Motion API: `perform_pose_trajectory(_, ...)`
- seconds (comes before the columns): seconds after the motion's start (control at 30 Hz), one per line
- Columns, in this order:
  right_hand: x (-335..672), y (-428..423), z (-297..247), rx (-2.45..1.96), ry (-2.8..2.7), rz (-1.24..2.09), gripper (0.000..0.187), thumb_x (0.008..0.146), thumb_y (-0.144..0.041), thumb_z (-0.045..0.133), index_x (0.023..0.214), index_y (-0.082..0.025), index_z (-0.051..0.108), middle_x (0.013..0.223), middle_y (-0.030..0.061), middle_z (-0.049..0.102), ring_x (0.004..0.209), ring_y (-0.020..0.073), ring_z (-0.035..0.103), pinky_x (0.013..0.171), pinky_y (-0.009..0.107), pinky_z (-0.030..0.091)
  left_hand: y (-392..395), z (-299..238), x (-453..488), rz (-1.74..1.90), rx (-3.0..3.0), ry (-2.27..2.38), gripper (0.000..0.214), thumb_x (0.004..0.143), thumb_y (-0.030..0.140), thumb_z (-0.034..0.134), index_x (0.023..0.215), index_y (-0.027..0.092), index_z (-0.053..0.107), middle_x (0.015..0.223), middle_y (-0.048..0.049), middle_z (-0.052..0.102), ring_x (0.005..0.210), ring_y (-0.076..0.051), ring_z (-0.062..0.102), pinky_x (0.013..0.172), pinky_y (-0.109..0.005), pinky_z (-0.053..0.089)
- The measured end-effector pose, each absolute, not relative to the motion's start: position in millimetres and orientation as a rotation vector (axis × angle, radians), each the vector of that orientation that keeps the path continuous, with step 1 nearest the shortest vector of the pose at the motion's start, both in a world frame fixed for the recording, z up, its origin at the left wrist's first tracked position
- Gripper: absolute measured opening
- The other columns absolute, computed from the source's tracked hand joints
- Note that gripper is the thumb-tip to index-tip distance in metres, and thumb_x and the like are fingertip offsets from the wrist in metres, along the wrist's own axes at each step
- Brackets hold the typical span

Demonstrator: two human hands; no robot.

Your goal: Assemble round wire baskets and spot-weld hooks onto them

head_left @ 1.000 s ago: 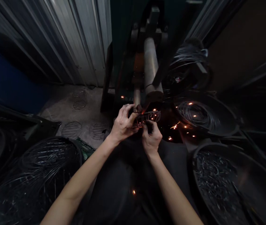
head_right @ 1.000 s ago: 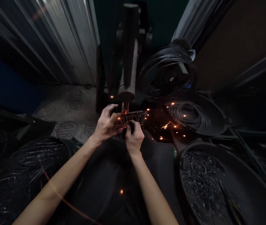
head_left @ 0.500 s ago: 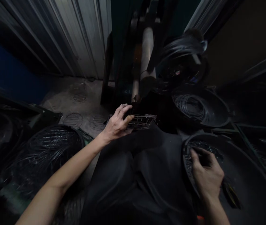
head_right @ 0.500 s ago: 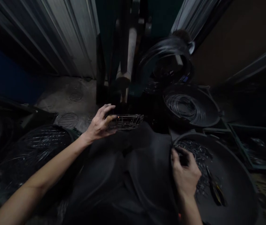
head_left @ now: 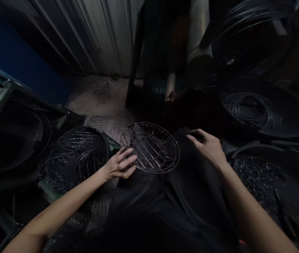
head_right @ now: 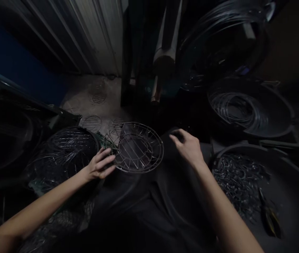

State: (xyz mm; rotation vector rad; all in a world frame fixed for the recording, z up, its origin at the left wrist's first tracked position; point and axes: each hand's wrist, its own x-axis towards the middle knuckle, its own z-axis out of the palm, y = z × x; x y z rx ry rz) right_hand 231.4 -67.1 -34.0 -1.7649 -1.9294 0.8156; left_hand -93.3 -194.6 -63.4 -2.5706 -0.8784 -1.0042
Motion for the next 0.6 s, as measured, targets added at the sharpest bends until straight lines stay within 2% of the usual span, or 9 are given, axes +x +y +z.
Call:
perform_pose_trajectory(0.1, 208.0, -36.5, -48.4, -1.721, -2.075, 1.054, 0.032, 0.081, -0.043, 0.055, 0.101, -0.021, 0.067, 0.104, 0.0061, 0.069, 0.099, 0.0242, 0.062, 0.090, 0.038, 0.045, -212.0, -84.3, -109.6, -0.984, -2.533, -0.921, 0.024, 0.076, 0.010, 0.061, 0.089, 0.030, 0.057, 0.111, 0.0050, 0.062, 0.129, -0.020, 0.043, 0.109, -0.047, 0.036)
perform_pose_trajectory(0.2, 189.3, -18.6, -70.6, -1.602, -2.077, 1.508, 0.036, 0.082, -0.045, 0.056, 0.102, -0.018, 0.067, 0.110, 0.0077, 0.067, 0.104, 0.0241, 0.060, 0.096, 0.038, 0.043, -227.0, -107.2, -127.6, -0.986, -2.554, -1.015, 0.034, 0.071, 0.008, 0.064, 0.091, 0.034, 0.058, 0.104, 0.0062, 0.064, 0.124, -0.018, 0.048, 0.112, -0.048, 0.029)
perform_pose_trajectory(0.3, 179.9, -16.5, -94.2, -1.493, -1.792, 2.012, 0.034, 0.084, -0.044, 0.055, 0.099, -0.017, 0.069, 0.106, 0.0071, 0.069, 0.103, 0.0224, 0.062, 0.098, 0.036, 0.044, -237.6, -129.9, -145.7, -0.953, -2.624, -1.136, 0.033, 0.072, 0.014, 0.064, 0.093, 0.040, 0.059, 0.098, 0.0072, 0.065, 0.116, -0.017, 0.054, 0.113, -0.048, 0.026)
perform_pose_trajectory(0.4, 180.4, -23.5, -110.1, -1.434, -1.524, 2.280, 0.029, 0.083, -0.041, 0.058, 0.096, -0.019, 0.070, 0.101, 0.0049, 0.071, 0.101, 0.0207, 0.063, 0.101, 0.036, 0.042, -246.0, -145.7, -163.0, -0.876, -2.743, -1.283, 0.024, 0.074, 0.024, 0.062, 0.089, 0.042, 0.061, 0.093, 0.0068, 0.066, 0.110, -0.018, 0.058, 0.111, -0.052, 0.026)
perform_pose_trajectory(0.5, 184.6, -31.7, -116.1, -1.378, -1.419, 2.375, 0.028, 0.082, -0.042, 0.058, 0.095, -0.020, 0.070, 0.102, 0.0051, 0.071, 0.104, 0.0203, 0.062, 0.102, 0.036, 0.040, -255.9, -143.7, -171.9, -0.876, -2.872, -1.490, 0.020, 0.074, 0.027, 0.062, 0.088, 0.042, 0.061, 0.099, 0.0067, 0.066, 0.111, -0.019, 0.057, 0.109, -0.055, 0.025)
perform_pose_trajectory(0.6, 187.0, -36.1, -118.0, -1.303, -1.303, 2.450, 0.031, 0.085, -0.041, 0.055, 0.101, -0.019, 0.068, 0.107, 0.0066, 0.069, 0.109, 0.0203, 0.060, 0.101, 0.035, 0.042, -263.2, -122.4, -163.1, -1.359, -2.554, -1.841, 0.038, 0.075, 0.024, 0.065, 0.105, 0.043, 0.052, 0.125, 0.0051, 0.055, 0.123, -0.021, 0.048, 0.109, -0.055, 0.023)
